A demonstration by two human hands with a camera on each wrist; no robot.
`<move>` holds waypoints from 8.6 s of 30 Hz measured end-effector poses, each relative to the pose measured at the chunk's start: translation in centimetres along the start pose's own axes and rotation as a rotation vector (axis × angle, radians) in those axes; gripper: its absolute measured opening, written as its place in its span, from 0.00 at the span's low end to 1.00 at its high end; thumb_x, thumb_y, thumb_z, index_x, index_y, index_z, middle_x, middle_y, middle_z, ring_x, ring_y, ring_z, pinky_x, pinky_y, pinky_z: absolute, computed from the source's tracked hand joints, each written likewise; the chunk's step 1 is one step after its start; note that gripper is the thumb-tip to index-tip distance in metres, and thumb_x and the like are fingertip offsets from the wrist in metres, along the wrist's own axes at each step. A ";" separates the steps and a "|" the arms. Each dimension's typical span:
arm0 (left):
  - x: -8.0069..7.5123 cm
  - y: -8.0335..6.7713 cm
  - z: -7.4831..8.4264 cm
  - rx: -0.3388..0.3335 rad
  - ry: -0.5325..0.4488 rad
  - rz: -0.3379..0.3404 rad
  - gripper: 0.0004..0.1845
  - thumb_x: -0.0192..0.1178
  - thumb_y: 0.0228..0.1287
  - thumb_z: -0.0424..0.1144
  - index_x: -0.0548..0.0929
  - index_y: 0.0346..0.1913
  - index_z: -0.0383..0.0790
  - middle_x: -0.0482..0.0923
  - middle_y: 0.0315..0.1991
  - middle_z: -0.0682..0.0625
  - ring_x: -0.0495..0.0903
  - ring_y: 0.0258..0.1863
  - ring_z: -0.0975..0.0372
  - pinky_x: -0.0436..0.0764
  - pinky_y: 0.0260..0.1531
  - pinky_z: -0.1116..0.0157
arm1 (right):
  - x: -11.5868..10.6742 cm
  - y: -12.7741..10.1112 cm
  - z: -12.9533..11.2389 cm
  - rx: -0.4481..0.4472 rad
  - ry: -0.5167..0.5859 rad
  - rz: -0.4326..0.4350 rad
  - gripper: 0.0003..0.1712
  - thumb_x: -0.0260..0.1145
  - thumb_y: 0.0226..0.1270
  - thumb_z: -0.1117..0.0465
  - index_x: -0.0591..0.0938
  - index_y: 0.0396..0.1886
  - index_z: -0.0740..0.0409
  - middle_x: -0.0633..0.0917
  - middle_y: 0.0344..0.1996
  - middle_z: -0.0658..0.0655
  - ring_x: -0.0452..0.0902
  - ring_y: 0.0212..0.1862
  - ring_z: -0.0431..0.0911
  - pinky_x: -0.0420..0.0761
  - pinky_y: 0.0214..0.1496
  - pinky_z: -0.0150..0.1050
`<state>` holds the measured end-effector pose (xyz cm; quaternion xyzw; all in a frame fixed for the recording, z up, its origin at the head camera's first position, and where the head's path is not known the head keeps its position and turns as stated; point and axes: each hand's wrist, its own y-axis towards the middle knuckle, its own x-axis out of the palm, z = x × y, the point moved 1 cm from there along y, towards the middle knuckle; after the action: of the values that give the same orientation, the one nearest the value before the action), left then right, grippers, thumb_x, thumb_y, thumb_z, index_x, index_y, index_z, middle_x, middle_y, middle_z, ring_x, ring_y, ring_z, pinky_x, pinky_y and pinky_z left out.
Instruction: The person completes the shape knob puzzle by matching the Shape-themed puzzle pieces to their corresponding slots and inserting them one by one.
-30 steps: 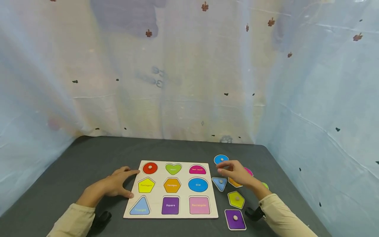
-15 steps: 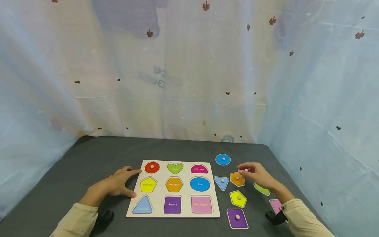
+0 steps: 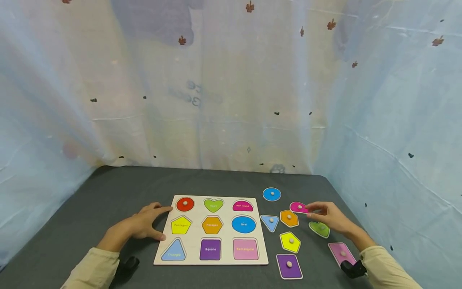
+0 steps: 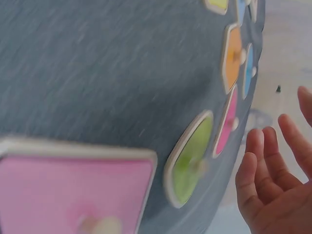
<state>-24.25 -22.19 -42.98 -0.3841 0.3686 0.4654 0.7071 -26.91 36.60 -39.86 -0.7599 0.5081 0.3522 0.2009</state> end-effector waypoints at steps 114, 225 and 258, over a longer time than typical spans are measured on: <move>0.0 -0.3 -0.1 -0.005 0.025 0.014 0.52 0.80 0.44 0.54 0.68 0.75 0.49 0.62 0.71 0.31 0.62 0.69 0.34 0.57 0.59 0.21 | 1.9 2.9 -1.4 -0.057 0.065 -0.104 0.13 0.69 0.68 0.64 0.86 0.46 0.70 0.77 0.29 0.53 0.69 0.30 0.35 0.71 0.30 0.29; 0.3 -0.1 -0.2 0.017 0.013 0.025 0.52 0.81 0.44 0.54 0.69 0.74 0.47 0.62 0.70 0.31 0.62 0.69 0.33 0.56 0.58 0.20 | 13.9 14.5 -12.3 -0.058 0.150 -0.106 0.07 0.70 0.67 0.64 0.89 0.41 0.62 0.86 0.35 0.58 0.75 0.35 0.44 0.77 0.37 0.32; 0.2 0.0 -0.4 0.012 0.030 0.013 0.52 0.80 0.45 0.55 0.68 0.75 0.48 0.63 0.70 0.32 0.62 0.68 0.34 0.56 0.57 0.19 | 15.8 16.2 -14.5 -0.041 0.166 -0.118 0.07 0.71 0.66 0.66 0.89 0.41 0.65 0.86 0.36 0.59 0.76 0.34 0.43 0.78 0.37 0.30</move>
<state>-24.29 -22.48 -43.31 -0.3846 0.3841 0.4620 0.7008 -33.20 10.53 -40.94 -0.8191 0.4698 0.2859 0.1630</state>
